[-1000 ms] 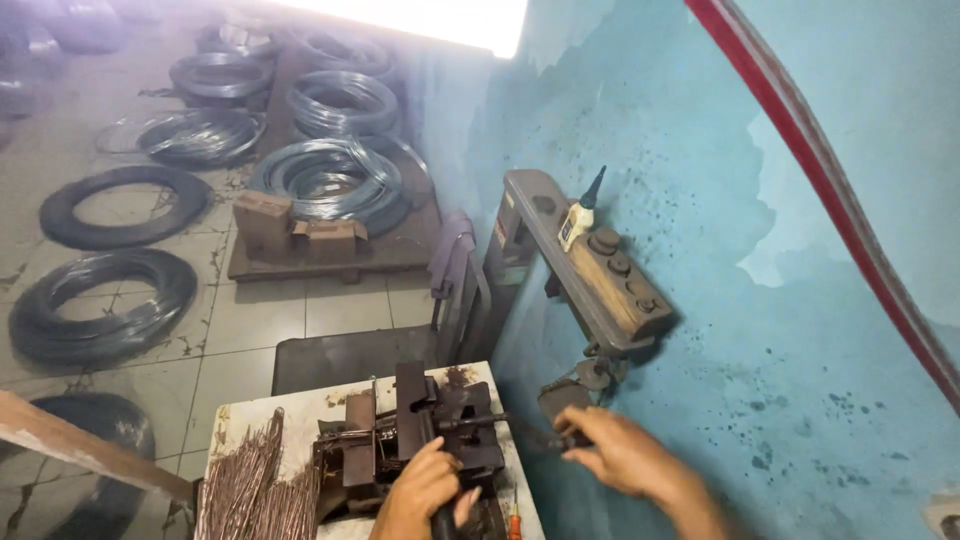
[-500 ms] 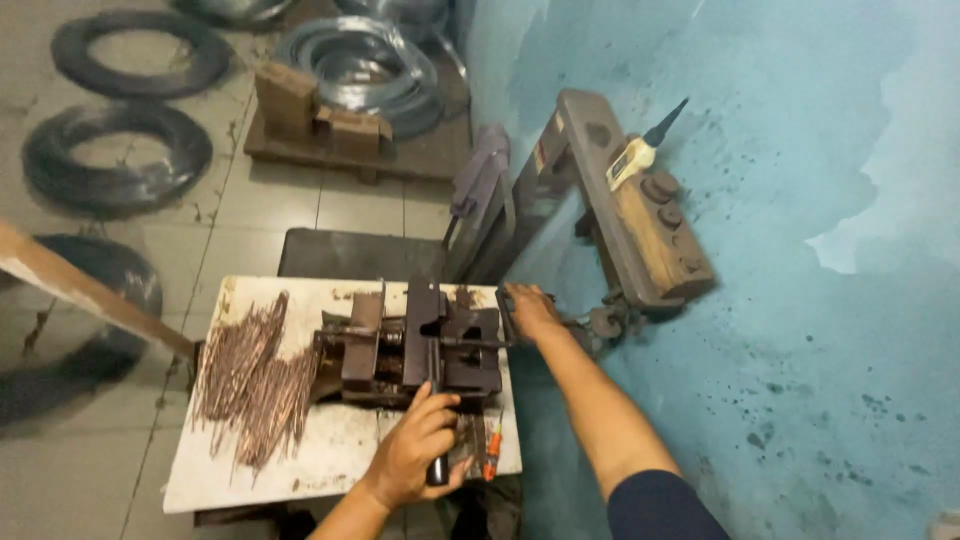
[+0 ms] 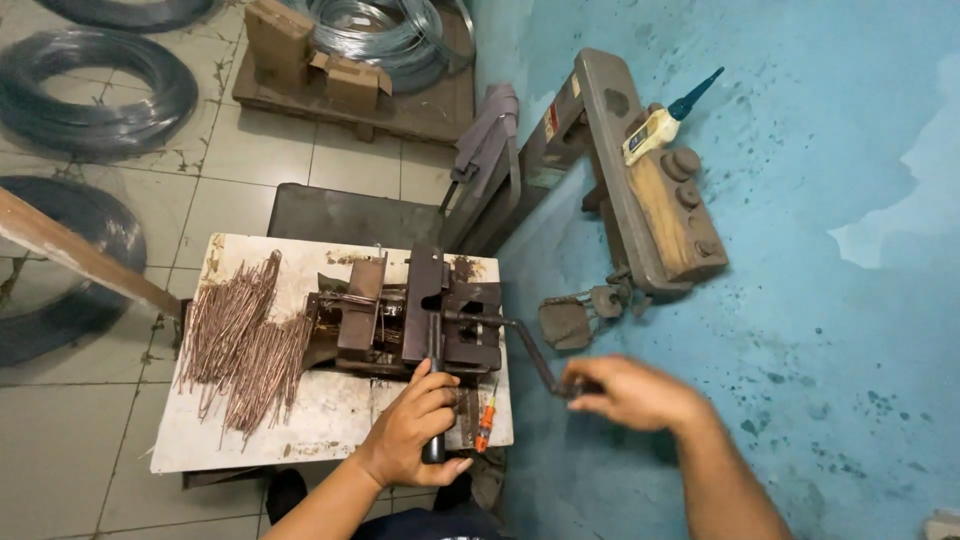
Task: Operating a manual wire-processing machine by feeding wires and turning a crank
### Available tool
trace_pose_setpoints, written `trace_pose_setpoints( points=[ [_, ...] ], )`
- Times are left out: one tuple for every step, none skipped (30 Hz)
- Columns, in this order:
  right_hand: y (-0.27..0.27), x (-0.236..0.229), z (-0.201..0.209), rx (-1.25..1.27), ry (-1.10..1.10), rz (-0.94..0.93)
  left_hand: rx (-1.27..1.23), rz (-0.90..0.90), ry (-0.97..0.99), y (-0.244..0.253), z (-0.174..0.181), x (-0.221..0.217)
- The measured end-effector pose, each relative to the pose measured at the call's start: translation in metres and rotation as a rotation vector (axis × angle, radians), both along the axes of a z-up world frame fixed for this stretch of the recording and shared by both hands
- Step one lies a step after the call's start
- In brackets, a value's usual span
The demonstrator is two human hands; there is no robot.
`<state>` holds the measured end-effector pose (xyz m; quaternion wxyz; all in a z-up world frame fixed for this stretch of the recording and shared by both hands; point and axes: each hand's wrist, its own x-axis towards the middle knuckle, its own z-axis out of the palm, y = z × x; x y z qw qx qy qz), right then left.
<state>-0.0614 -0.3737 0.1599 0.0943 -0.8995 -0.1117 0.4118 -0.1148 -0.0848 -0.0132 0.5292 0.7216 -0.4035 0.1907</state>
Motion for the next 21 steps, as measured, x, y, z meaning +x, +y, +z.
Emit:
trace_pose_setpoints(
  points=[
    [-0.001, 0.017, 0.013, -0.003, 0.003, 0.0, -0.003, 0.0, 0.003, -0.001, -0.002, -0.001],
    [-0.002, 0.034, 0.026, 0.057, -0.16, -0.029, -0.001, -0.001, 0.006, -0.001, -0.003, -0.001],
    [-0.002, 0.051, 0.038, 0.118, -0.323, -0.058, 0.002, -0.003, 0.008, -0.001, -0.005, -0.001],
    [-0.008, 0.078, 0.021, 0.119, -0.323, -0.053, 0.002, 0.002, 0.008, -0.002, -0.005, -0.002],
    [-0.013, 0.104, 0.003, 0.123, -0.523, -0.051, -0.002, 0.005, 0.01, -0.003, -0.006, -0.003],
    [-0.019, 0.131, -0.015, 0.128, -0.725, -0.047, -0.006, 0.009, 0.011, -0.004, -0.006, -0.003],
    [-0.033, 0.164, -0.073, 0.131, -0.725, -0.042, -0.005, 0.015, 0.011, -0.003, -0.008, -0.001],
    [-0.045, 0.194, -0.126, 0.085, -0.885, 0.029, 0.004, 0.02, -0.004, -0.004, -0.009, -0.001],
    [-0.049, 0.226, -0.173, 0.039, -1.043, 0.103, 0.012, 0.025, -0.019, -0.005, -0.011, 0.0],
    [-0.036, 0.216, -0.195, 0.042, -1.044, 0.109, 0.011, 0.032, -0.019, -0.005, -0.011, -0.001],
    [-0.022, 0.205, -0.218, -0.013, -0.803, -0.07, 0.008, 0.033, -0.022, -0.006, -0.012, -0.001],
    [-0.009, 0.196, -0.24, -0.067, -0.561, -0.242, 0.006, 0.035, -0.028, -0.006, -0.012, 0.001],
    [-0.013, 0.186, -0.268, -0.064, -0.565, -0.235, 0.006, 0.041, -0.032, -0.006, -0.012, 0.003],
    [-0.018, 0.172, -0.297, -0.091, -0.399, -0.186, 0.008, 0.041, -0.037, -0.006, -0.011, 0.002],
    [-0.023, 0.159, -0.326, -0.118, -0.232, -0.136, 0.01, 0.042, -0.041, -0.006, -0.012, 0.001],
    [-0.021, 0.127, -0.313, -0.118, -0.228, -0.139, 0.01, 0.038, -0.037, -0.007, -0.012, -0.001],
    [-0.019, 0.095, -0.299, -0.157, -0.142, -0.004, -0.006, 0.049, -0.036, -0.007, -0.011, -0.003],
    [-0.016, 0.069, -0.283, -0.194, -0.065, 0.134, -0.022, 0.063, -0.044, -0.008, -0.011, 0.0],
    [-0.01, 0.051, -0.246, -0.194, -0.069, 0.133, -0.022, 0.063, -0.048, -0.006, -0.01, 0.005],
    [-0.006, 0.025, -0.209, -0.094, 0.007, 0.163, -0.033, 0.068, -0.052, -0.007, -0.011, 0.002],
    [-0.003, 0.0, -0.172, 0.007, 0.082, 0.191, -0.044, 0.074, -0.057, -0.009, -0.011, 0.0]
  ],
)
